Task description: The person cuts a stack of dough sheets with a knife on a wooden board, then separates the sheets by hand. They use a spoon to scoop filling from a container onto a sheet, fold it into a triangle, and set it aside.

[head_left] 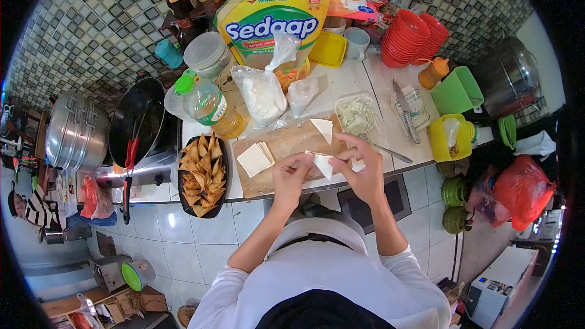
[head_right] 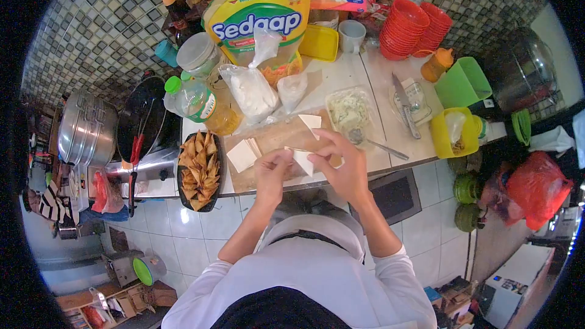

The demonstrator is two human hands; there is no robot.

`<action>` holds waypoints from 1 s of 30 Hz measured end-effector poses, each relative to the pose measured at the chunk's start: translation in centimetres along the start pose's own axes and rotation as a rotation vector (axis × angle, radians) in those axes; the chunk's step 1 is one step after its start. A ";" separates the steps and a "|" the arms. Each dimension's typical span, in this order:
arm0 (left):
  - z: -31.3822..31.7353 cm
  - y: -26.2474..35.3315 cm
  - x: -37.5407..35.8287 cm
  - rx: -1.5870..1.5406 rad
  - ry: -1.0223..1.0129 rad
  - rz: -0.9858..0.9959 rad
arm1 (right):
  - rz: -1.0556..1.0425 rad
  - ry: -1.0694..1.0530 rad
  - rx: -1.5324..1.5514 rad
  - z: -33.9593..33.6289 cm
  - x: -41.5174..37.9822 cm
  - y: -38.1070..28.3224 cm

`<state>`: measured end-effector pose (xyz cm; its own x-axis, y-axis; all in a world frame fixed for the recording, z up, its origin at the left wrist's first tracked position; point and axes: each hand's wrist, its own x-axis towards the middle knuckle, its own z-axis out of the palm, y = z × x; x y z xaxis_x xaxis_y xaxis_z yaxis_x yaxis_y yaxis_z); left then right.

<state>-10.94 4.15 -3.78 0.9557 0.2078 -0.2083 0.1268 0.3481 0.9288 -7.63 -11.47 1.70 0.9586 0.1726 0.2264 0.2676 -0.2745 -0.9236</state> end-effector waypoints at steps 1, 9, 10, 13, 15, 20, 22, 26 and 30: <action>-0.4 0.1 0.1 0.000 0.001 0.002 | -0.029 -0.028 -0.035 0.1 0.3 0.1; -4.2 2.7 1.2 0.233 0.186 0.372 | 0.013 -0.088 -0.168 2.2 4.0 2.4; -4.9 3.0 1.3 0.506 0.198 0.519 | -0.024 -0.069 -0.186 2.6 4.5 3.2; -7.1 4.5 1.3 1.144 0.136 0.714 | -0.117 -0.028 -0.272 3.2 4.9 5.6; -7.9 4.8 1.0 1.254 0.141 0.695 | -0.177 -0.009 -0.336 3.0 5.0 5.7; -8.8 4.4 0.6 1.304 0.142 0.609 | -0.177 0.078 -0.322 1.0 3.8 5.4; -9.0 4.0 0.6 1.309 0.192 0.609 | -0.142 0.102 -0.351 -0.4 2.9 5.3; -8.8 3.7 0.2 1.306 0.245 0.640 | -0.225 0.352 -0.651 -4.3 0.7 5.4; -8.7 3.7 -0.1 1.178 0.278 0.810 | 0.034 0.591 -1.140 -7.9 -1.8 5.5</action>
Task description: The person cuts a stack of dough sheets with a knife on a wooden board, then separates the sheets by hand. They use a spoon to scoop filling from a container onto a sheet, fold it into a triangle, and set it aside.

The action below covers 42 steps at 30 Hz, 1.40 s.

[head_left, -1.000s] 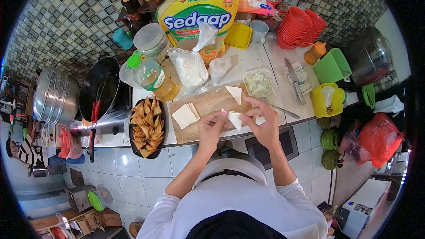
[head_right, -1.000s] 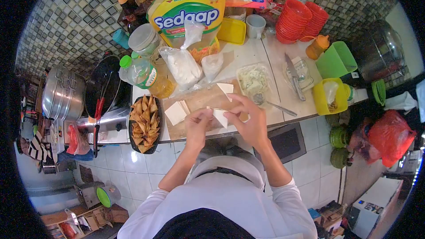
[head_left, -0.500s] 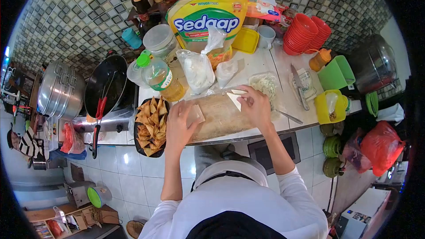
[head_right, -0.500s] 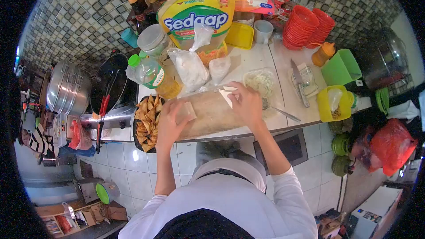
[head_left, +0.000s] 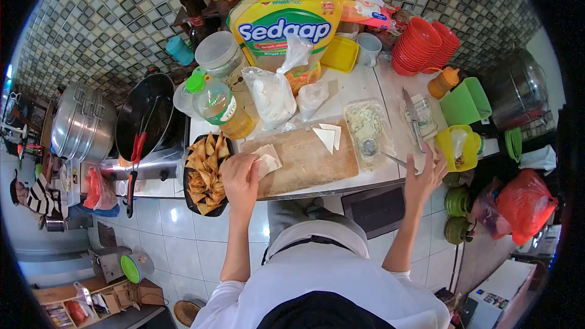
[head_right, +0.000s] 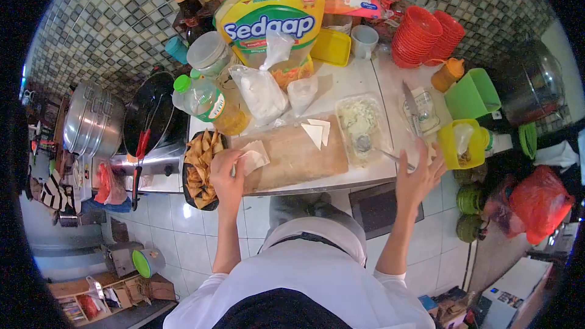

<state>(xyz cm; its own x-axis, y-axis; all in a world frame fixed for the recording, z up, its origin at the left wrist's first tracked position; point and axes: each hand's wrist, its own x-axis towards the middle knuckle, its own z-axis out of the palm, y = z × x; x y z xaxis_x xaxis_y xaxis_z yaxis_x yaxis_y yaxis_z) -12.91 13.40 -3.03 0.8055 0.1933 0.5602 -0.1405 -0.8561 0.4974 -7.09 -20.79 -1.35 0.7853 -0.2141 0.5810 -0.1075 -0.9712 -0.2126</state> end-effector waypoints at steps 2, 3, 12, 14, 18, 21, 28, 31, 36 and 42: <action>-0.5 1.1 0.3 -0.066 0.034 -0.011 | 0.017 -0.071 0.110 1.3 -0.9 3.4; -0.6 2.0 0.4 -0.196 0.029 -0.099 | 0.028 -0.140 0.227 1.5 -1.0 4.1; 6.4 10.5 -2.8 -0.643 -0.552 0.309 | 0.512 -0.367 1.243 4.6 -1.3 0.1; 8.5 12.2 -3.8 -0.582 -0.676 0.424 | 0.279 -0.347 1.064 3.8 -0.4 -0.8; 11.7 13.0 -5.5 -0.492 -0.753 0.426 | -0.134 -0.298 0.787 2.1 0.7 -0.6; 12.7 12.9 -6.3 -0.546 -0.728 0.324 | -0.354 -0.175 0.755 1.8 1.5 -0.6; 13.3 12.0 -6.6 -0.357 -0.724 0.490 | -0.677 -0.324 0.692 3.3 -0.7 -0.4; 13.0 12.1 -6.5 -0.356 -0.739 0.489 | -0.489 -0.292 0.786 2.8 0.2 -0.2; 13.0 12.1 -6.4 -0.364 -0.740 0.476 | -0.560 -0.331 0.822 3.4 -0.1 -0.3; 12.9 12.0 -6.2 -0.352 -0.782 0.465 | -0.426 -0.382 0.887 3.6 -0.5 -0.2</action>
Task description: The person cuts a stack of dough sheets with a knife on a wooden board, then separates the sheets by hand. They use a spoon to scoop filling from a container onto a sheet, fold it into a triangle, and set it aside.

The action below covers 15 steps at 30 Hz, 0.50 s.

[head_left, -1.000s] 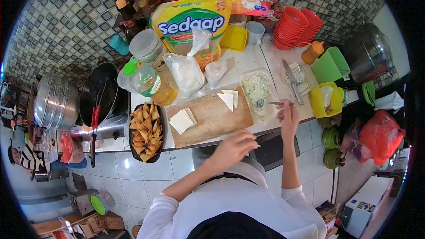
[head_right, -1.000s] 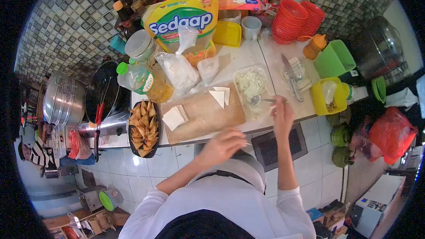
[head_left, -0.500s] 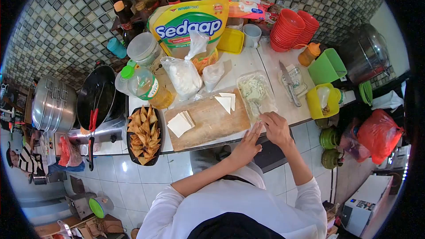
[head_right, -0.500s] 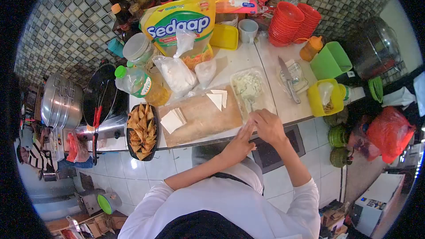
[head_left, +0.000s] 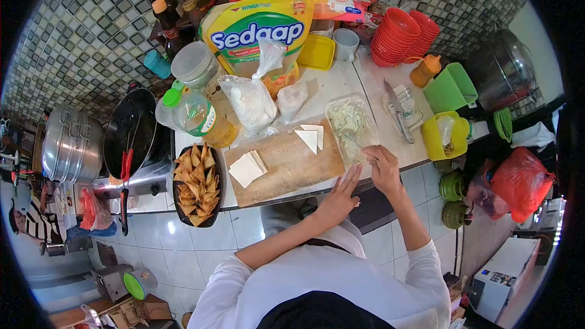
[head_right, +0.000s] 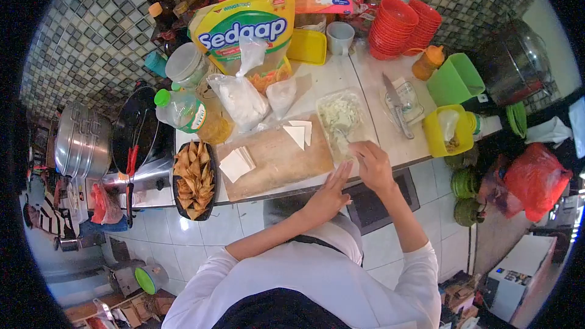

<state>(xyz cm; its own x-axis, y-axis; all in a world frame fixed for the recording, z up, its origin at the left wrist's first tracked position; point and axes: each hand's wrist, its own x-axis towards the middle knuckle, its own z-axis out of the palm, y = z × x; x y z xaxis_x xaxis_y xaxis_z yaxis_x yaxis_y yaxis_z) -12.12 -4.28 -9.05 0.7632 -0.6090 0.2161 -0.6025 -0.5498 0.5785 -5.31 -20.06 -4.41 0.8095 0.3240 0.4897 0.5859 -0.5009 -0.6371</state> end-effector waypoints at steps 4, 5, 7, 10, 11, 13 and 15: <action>-0.5 0.1 0.0 -0.033 -0.044 0.009 | 0.080 0.027 0.055 -0.2 0.2 -0.2; -0.5 0.1 0.0 -0.043 -0.028 0.004 | 0.083 0.028 0.052 -0.2 0.1 -0.1; -0.2 0.0 0.0 -0.033 -0.037 0.008 | 0.137 0.045 0.082 0.4 0.0 0.3; -0.2 -0.1 -0.1 -0.024 -0.034 0.008 | 0.122 0.009 0.068 -0.2 0.1 -0.5; -0.2 -0.1 -0.1 -0.025 -0.019 0.007 | 0.126 0.011 0.066 -0.6 0.2 -0.7; -0.5 0.0 0.0 -0.033 -0.030 0.004 | 0.243 0.150 0.032 -1.0 0.3 -0.9; -0.5 0.0 -0.1 -0.041 -0.043 -0.003 | 0.225 0.154 -0.031 0.0 -0.2 0.0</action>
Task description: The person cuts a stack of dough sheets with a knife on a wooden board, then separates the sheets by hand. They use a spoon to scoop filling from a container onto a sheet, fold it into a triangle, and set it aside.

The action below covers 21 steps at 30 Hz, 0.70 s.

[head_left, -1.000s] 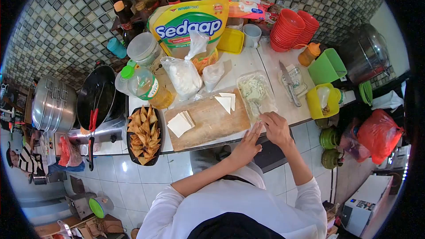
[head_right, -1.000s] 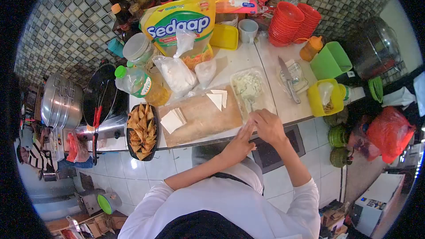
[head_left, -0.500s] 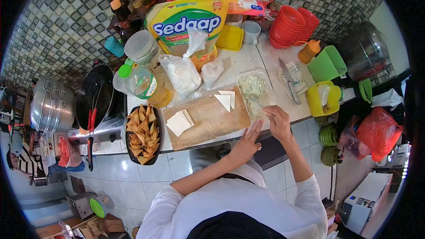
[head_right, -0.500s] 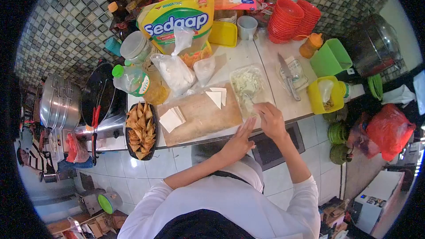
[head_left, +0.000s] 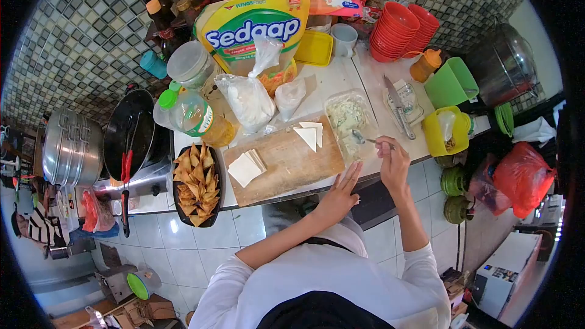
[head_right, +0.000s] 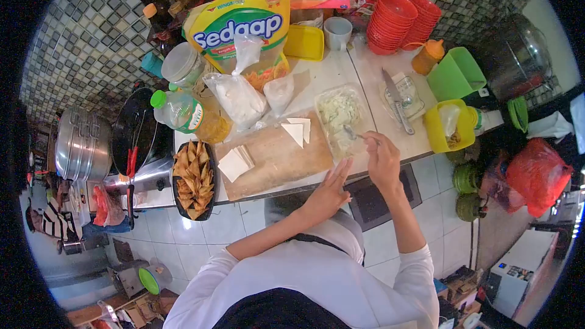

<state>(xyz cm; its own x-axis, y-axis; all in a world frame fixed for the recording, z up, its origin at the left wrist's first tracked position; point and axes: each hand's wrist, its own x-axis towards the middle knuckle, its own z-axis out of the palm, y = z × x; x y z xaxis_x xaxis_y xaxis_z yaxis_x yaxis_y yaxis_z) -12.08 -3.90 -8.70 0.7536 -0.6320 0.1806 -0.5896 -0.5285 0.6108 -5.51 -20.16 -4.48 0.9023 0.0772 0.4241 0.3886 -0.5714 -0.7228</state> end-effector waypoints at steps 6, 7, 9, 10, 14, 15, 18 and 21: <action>0.2 -0.1 0.1 0.036 0.013 0.013 | 0.109 0.008 -0.006 0.2 -0.4 -1.1; 0.5 -0.3 0.1 0.041 0.014 0.010 | 0.102 0.046 -0.051 0.3 -0.3 -1.1; 0.5 -0.4 0.1 0.050 0.014 0.005 | 0.101 0.019 -0.014 0.6 -0.6 -1.1; 0.4 -0.4 0.1 0.059 0.014 0.009 | 0.100 -0.008 0.020 0.7 -0.8 -1.1; -0.2 0.1 0.2 0.030 -0.015 -0.005 | 0.140 0.048 0.033 0.9 -0.3 -0.7; -0.2 0.0 0.1 0.033 -0.015 -0.009 | 0.100 0.048 0.066 1.1 -0.2 -0.5; 0.0 -0.3 0.1 0.007 -0.006 0.004 | 0.104 0.048 0.157 1.2 -0.5 0.0; 0.1 -0.4 0.1 0.035 0.034 0.032 | 0.233 0.074 0.298 0.5 -0.7 0.7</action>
<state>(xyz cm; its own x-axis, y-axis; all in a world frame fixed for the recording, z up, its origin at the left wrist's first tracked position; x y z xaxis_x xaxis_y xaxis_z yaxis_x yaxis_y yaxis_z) -11.78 -3.86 -9.04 0.7430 -0.6299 0.2262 -0.6232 -0.5277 0.5773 -5.79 -20.17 -5.52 0.9613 -0.0920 0.2598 0.2215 -0.3032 -0.9268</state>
